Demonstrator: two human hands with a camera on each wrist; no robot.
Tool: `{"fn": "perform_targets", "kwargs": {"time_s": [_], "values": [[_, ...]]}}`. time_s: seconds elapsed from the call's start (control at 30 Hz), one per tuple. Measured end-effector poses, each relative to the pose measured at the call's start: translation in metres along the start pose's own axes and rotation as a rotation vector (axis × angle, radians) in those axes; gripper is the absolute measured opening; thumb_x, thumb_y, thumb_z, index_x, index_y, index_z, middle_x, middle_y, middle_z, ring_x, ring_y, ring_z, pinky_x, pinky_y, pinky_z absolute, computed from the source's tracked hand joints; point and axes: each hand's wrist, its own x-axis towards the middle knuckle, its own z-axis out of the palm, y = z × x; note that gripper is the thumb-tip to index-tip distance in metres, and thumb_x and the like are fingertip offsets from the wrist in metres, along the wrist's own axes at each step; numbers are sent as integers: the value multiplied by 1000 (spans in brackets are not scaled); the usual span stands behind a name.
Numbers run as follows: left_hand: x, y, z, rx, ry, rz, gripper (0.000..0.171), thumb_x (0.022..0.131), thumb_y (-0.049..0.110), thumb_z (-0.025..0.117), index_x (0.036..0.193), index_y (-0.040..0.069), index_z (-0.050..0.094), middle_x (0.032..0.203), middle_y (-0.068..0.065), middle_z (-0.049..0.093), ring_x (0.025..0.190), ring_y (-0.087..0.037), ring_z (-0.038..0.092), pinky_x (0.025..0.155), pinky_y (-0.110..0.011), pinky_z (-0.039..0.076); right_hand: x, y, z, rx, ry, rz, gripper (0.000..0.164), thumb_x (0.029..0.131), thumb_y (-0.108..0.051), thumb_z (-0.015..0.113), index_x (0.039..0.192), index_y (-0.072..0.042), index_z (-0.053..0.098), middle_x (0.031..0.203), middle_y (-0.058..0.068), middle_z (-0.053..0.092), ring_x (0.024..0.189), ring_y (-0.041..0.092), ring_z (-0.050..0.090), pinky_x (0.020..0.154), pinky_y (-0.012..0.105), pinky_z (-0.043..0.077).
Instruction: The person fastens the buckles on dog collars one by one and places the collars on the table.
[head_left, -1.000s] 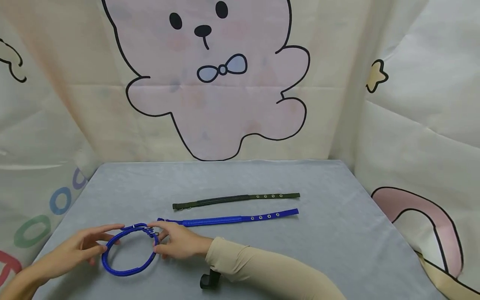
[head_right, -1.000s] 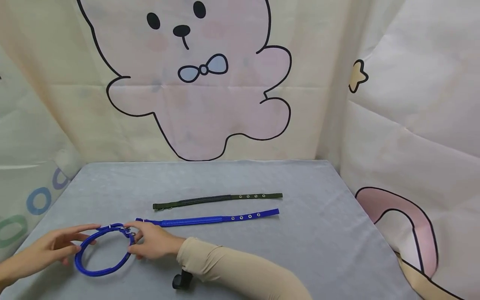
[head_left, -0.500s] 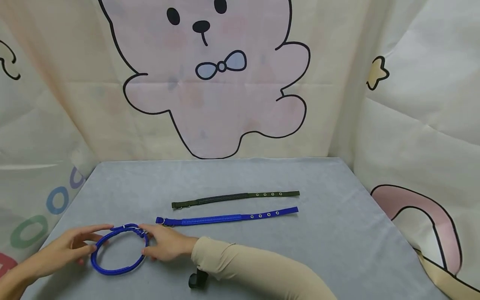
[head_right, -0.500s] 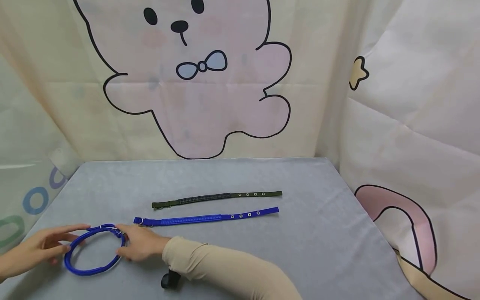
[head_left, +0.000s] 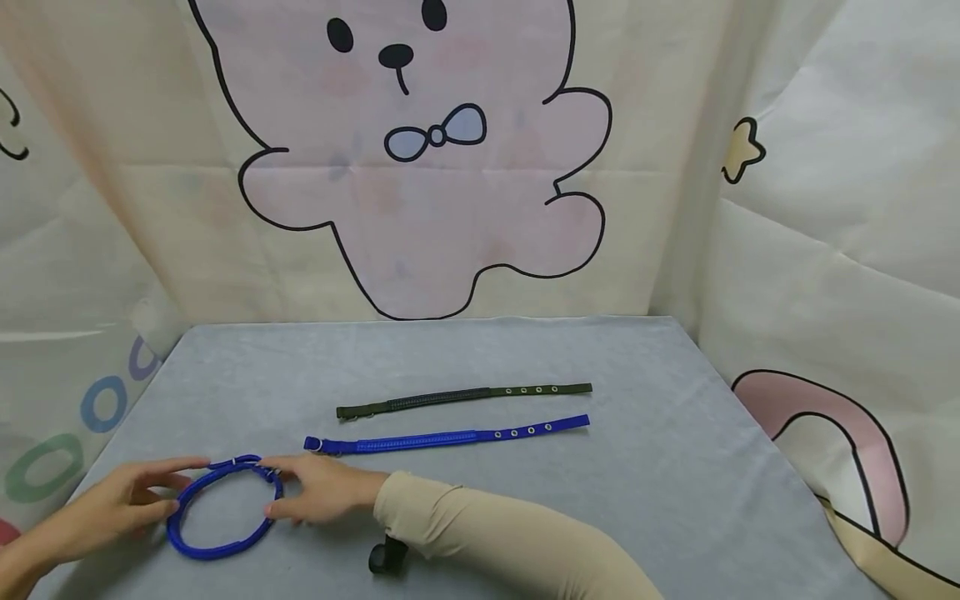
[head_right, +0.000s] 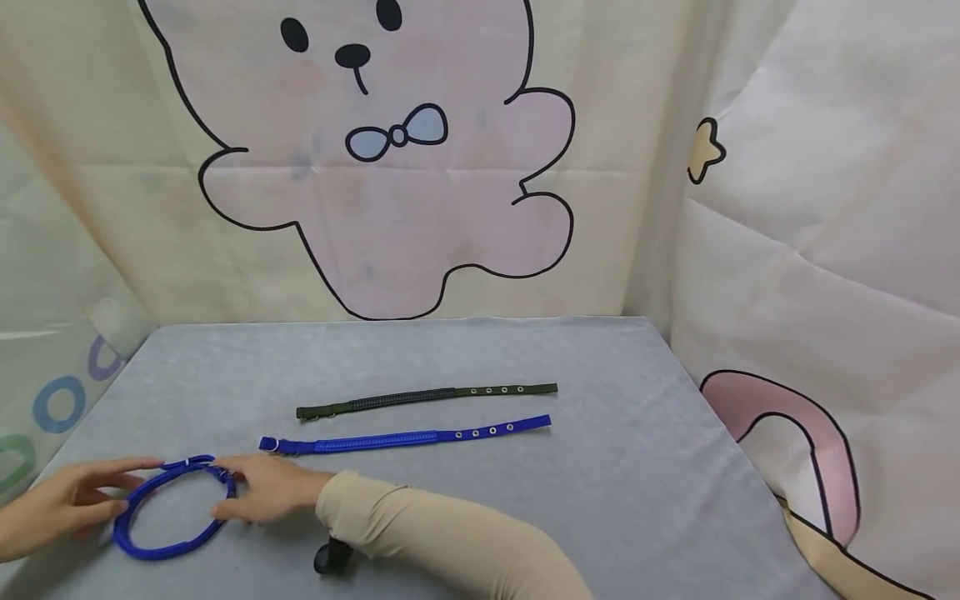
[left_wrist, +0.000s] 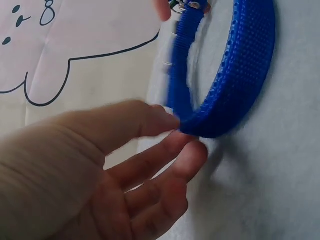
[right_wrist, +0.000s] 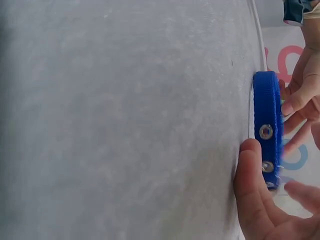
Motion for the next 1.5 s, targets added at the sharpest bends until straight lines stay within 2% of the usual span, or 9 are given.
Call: {"fn": "perform_targets", "kwargs": {"time_s": [0.1, 0.17, 0.37, 0.73, 0.93, 1.1, 1.27, 1.4, 1.5], "values": [[-1, 1, -3, 40, 34, 15, 75, 94, -12, 54, 136, 51, 53, 113, 34, 62, 73, 0, 65, 47, -27, 46, -3, 2, -5, 30, 1, -16, 54, 102, -25, 63, 152, -30, 44, 148, -7, 53, 69, 2, 67, 65, 17, 53], [0, 2, -4, 64, 59, 14, 75, 92, -14, 52, 134, 49, 56, 111, 39, 58, 71, -1, 64, 48, -27, 46, -5, 3, -8, 29, 21, -29, 47, 102, -24, 62, 148, -26, 51, 142, -7, 57, 69, 2, 67, 64, 18, 53], [3, 13, -6, 153, 172, -95, 57, 103, 0, 49, 129, 50, 56, 100, 31, 63, 66, -7, 58, 49, -29, 47, -14, 6, -18, 81, 92, -87, 34, 103, -21, 61, 136, -17, 62, 117, -5, 66, 69, 6, 68, 62, 19, 54], [22, 47, 1, 291, 339, -146, 33, 105, 12, 54, 138, 12, 58, 98, 26, 67, 75, -5, 61, 55, -26, 48, -43, 13, -46, 163, 122, -222, 34, 103, -17, 59, 135, -7, 61, 108, 0, 68, 75, 17, 71, 65, 22, 56], [45, 69, 12, 298, 406, -46, 31, 105, 11, 54, 135, 5, 59, 97, 24, 68, 75, -5, 64, 56, -27, 51, -65, 22, -61, 126, 193, -263, 32, 104, -18, 59, 134, -8, 62, 116, 7, 68, 79, 24, 72, 67, 19, 55], [68, 91, 24, 263, 386, -16, 32, 107, 15, 51, 136, 6, 59, 98, 21, 68, 77, -7, 64, 57, -28, 53, -84, 32, -71, 79, 256, -267, 29, 104, -20, 58, 132, -13, 64, 116, 7, 69, 83, 26, 72, 65, 19, 52], [92, 109, 39, 214, 350, -2, 33, 108, 18, 50, 138, 8, 58, 102, 7, 71, 78, -8, 64, 59, -29, 54, -106, 49, -82, 63, 311, -256, 28, 104, -22, 57, 131, -17, 64, 116, 9, 70, 87, 33, 71, 67, 20, 52], [106, 121, 52, 155, 327, -8, 33, 108, 21, 51, 137, 8, 59, 104, -7, 71, 79, -10, 65, 61, -30, 56, -126, 65, -92, 90, 350, -248, 29, 105, -23, 57, 132, -17, 63, 118, 14, 69, 89, 38, 70, 74, 29, 58], [115, 129, 60, 126, 323, 7, 32, 107, 21, 51, 136, 8, 60, 104, -10, 71, 79, -13, 66, 61, -31, 56, -141, 75, -102, 100, 393, -258, 30, 105, -21, 56, 133, -13, 62, 119, 16, 67, 85, 30, 71, 77, 40, 60]]}}
